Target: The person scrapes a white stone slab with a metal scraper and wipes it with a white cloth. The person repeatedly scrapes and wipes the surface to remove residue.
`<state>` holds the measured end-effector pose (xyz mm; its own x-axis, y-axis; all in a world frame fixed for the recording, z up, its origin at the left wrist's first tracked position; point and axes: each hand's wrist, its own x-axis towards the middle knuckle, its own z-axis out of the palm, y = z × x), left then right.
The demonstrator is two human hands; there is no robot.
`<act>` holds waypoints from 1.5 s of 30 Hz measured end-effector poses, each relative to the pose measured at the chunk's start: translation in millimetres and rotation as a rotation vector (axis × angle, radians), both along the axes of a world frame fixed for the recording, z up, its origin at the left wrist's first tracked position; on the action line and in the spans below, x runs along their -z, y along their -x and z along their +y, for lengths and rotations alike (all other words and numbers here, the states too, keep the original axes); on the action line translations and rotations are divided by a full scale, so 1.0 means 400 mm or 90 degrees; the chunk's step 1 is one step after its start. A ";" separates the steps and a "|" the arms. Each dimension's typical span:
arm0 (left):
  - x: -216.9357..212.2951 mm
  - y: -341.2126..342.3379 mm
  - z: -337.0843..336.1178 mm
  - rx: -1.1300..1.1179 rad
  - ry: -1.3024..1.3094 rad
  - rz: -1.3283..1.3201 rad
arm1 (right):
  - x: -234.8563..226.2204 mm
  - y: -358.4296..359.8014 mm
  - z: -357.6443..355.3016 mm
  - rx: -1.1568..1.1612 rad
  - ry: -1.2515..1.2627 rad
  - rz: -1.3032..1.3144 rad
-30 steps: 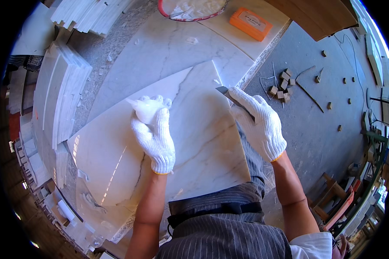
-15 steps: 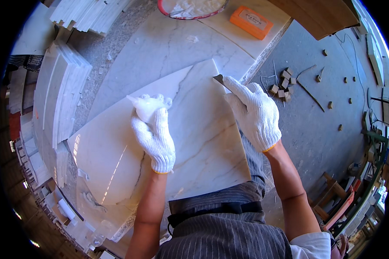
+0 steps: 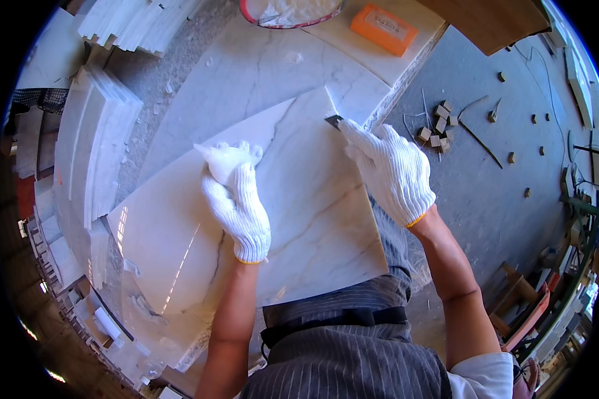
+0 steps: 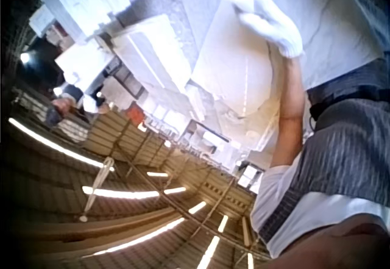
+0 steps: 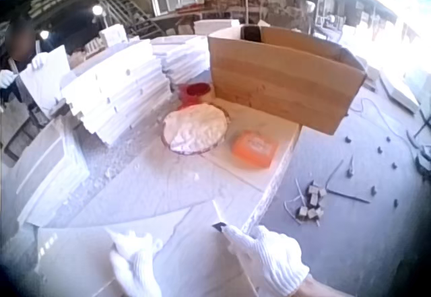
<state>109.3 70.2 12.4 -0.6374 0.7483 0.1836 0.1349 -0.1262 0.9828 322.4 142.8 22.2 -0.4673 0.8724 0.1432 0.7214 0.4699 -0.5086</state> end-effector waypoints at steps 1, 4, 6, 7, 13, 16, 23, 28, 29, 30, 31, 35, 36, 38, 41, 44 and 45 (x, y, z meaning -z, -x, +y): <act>0.002 0.004 -0.001 0.007 0.003 0.016 | -0.014 -0.006 -0.010 -0.003 0.007 -0.039; 0.010 0.013 -0.004 0.013 0.014 0.053 | -0.042 -0.026 -0.019 -0.009 0.018 -0.067; 0.009 0.008 -0.003 -0.006 0.022 0.061 | -0.044 -0.027 -0.017 -0.004 0.005 -0.030; 0.009 0.008 -0.003 0.004 0.020 0.054 | -0.041 -0.021 -0.008 0.004 -0.009 0.002; 0.007 0.007 0.002 0.027 0.012 0.024 | -0.013 -0.005 0.017 -0.024 -0.021 -0.008; 0.000 0.002 0.001 0.012 0.010 0.006 | -0.030 -0.035 -0.004 -0.040 0.002 -0.058; -0.003 0.000 0.005 0.004 0.019 0.039 | -0.063 -0.005 0.023 0.007 -0.001 0.107; 0.004 0.013 -0.011 0.020 0.135 0.133 | 0.013 -0.007 0.032 -0.035 -0.011 0.033; -0.001 0.011 -0.012 0.019 0.147 0.129 | -0.005 -0.015 0.019 -0.035 -0.003 0.005; -0.005 0.010 -0.010 0.019 0.158 0.125 | -0.017 -0.026 0.010 -0.033 0.005 -0.023; -0.001 0.012 -0.009 0.039 0.133 0.122 | -0.016 -0.042 0.004 -0.048 -0.004 -0.006; -0.003 0.006 0.007 0.086 0.097 0.106 | -0.034 -0.066 -0.025 0.004 0.047 0.039; -0.008 0.001 0.014 0.089 0.105 0.102 | -0.045 -0.065 -0.039 0.031 0.056 0.077; 0.003 0.016 0.032 0.129 0.086 0.181 | -0.054 -0.053 -0.082 0.076 0.069 0.182; 0.025 0.062 0.074 0.166 0.068 0.448 | -0.058 -0.010 -0.156 0.115 0.034 0.368; 0.021 0.059 0.110 0.169 0.055 0.562 | -0.039 0.021 -0.214 0.088 0.088 0.420; 0.015 0.055 0.118 0.166 0.052 0.562 | -0.034 0.027 -0.226 0.082 0.102 0.424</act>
